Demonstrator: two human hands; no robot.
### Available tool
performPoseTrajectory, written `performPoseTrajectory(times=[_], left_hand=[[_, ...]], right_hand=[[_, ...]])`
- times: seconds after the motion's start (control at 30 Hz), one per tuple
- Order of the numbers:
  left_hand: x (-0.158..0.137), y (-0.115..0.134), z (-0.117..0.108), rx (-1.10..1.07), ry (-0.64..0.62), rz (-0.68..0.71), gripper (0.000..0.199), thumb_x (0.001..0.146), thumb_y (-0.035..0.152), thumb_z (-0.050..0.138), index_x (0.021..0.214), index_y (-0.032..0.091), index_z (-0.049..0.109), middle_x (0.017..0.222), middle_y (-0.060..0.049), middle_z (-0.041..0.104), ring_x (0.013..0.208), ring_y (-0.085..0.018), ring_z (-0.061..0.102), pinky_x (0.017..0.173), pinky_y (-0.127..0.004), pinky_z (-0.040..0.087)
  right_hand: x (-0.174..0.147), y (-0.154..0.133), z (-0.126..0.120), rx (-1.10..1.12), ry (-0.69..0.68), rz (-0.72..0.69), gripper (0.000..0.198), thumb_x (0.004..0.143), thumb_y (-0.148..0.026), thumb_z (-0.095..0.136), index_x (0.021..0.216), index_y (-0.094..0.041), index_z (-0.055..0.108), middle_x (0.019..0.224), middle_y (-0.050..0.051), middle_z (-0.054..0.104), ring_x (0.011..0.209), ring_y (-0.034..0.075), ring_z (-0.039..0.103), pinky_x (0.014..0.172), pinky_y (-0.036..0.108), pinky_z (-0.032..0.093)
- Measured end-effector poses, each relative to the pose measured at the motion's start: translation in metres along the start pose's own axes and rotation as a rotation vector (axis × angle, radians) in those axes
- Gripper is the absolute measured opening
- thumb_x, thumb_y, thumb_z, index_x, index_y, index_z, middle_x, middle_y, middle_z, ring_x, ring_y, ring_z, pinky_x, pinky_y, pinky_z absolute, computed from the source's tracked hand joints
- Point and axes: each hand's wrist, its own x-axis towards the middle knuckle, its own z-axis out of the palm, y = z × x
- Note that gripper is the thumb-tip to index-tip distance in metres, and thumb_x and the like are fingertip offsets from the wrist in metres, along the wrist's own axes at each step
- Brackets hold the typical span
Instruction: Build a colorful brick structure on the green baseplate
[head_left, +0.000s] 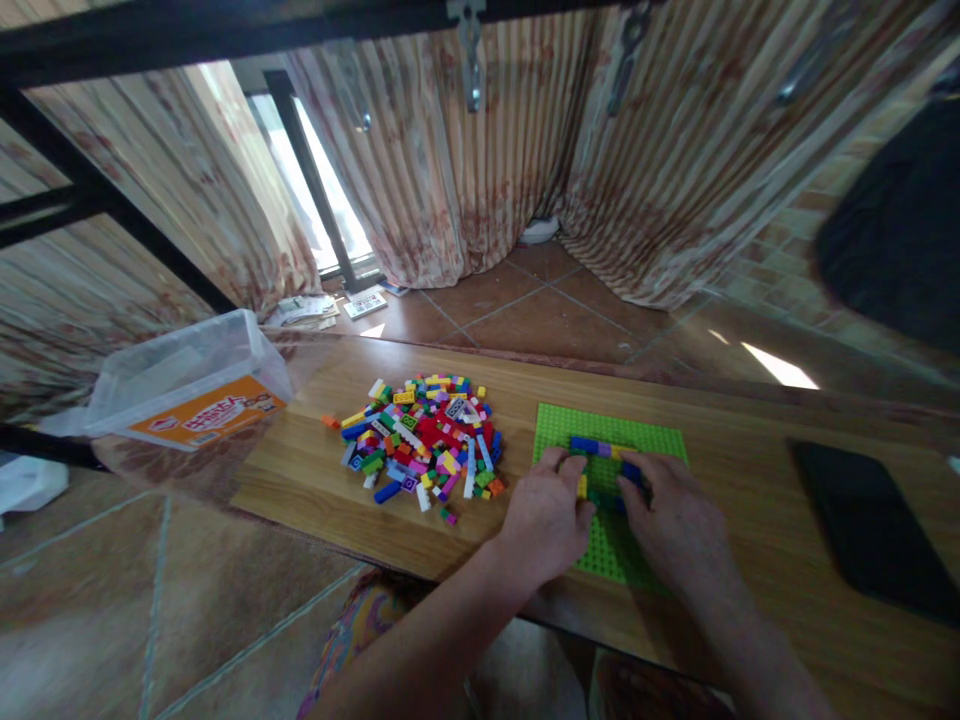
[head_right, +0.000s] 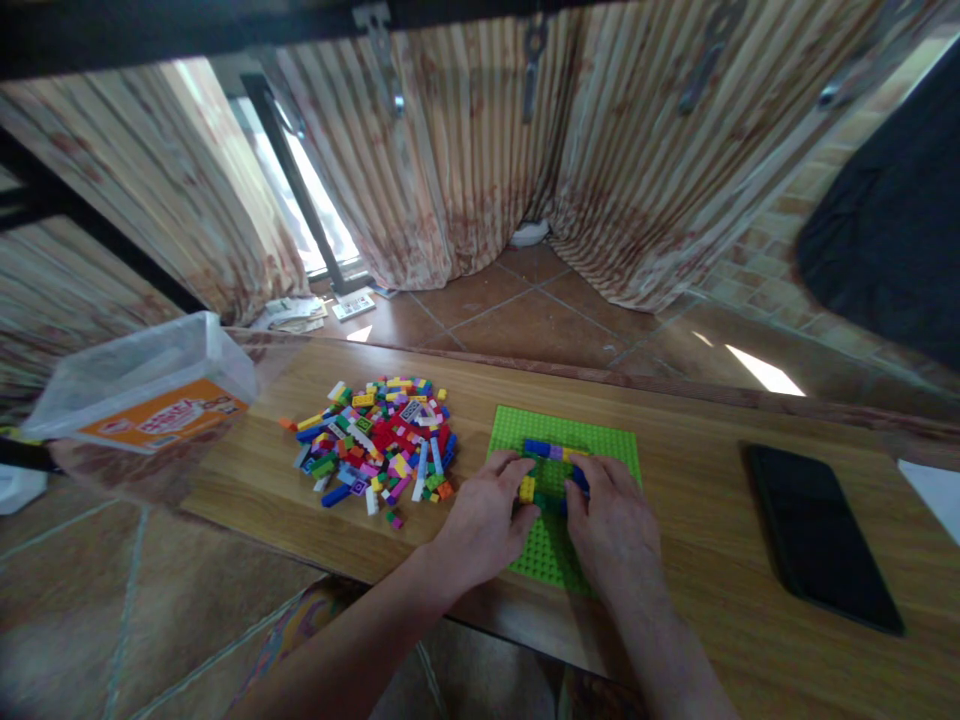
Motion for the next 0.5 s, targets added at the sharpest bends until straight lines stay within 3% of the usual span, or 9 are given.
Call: performPoseTrajectory(times=[0.13, 0.33, 0.5], left_hand=[[0.001, 0.000, -0.003, -0.017, 0.008, -0.016, 0.042, 0.084, 0.024, 0.058, 0.124, 0.014, 0.056, 0.125, -0.012, 0.058, 0.105, -0.025, 0.063, 0.095, -0.039, 0.054], [0.004, -0.004, -0.011, -0.022, 0.078, -0.072, 0.036, 0.088, 0.018, 0.048, 0.123, 0.014, 0.058, 0.119, -0.012, 0.065, 0.105, -0.025, 0.065, 0.096, -0.040, 0.053], [0.006, -0.008, -0.017, -0.101, 0.094, -0.121, 0.041, 0.085, 0.008, 0.045, 0.123, 0.013, 0.058, 0.112, -0.012, 0.069, 0.104, -0.022, 0.066, 0.096, -0.037, 0.052]], right_hand=[[0.000, 0.000, -0.002, 0.063, -0.004, 0.019, 0.036, 0.088, -0.037, 0.042, 0.108, -0.017, 0.065, 0.105, 0.013, 0.066, 0.091, 0.027, 0.064, 0.078, 0.042, 0.054], [0.002, 0.001, -0.005, 0.207, -0.029, 0.127, 0.036, 0.084, -0.040, 0.048, 0.105, -0.019, 0.068, 0.093, 0.009, 0.067, 0.068, 0.019, 0.061, 0.064, 0.035, 0.051], [0.014, 0.004, -0.009, 0.260, 0.133, 0.207, 0.036, 0.085, -0.036, 0.045, 0.102, -0.016, 0.069, 0.099, 0.012, 0.069, 0.081, 0.023, 0.064, 0.073, 0.038, 0.053]])
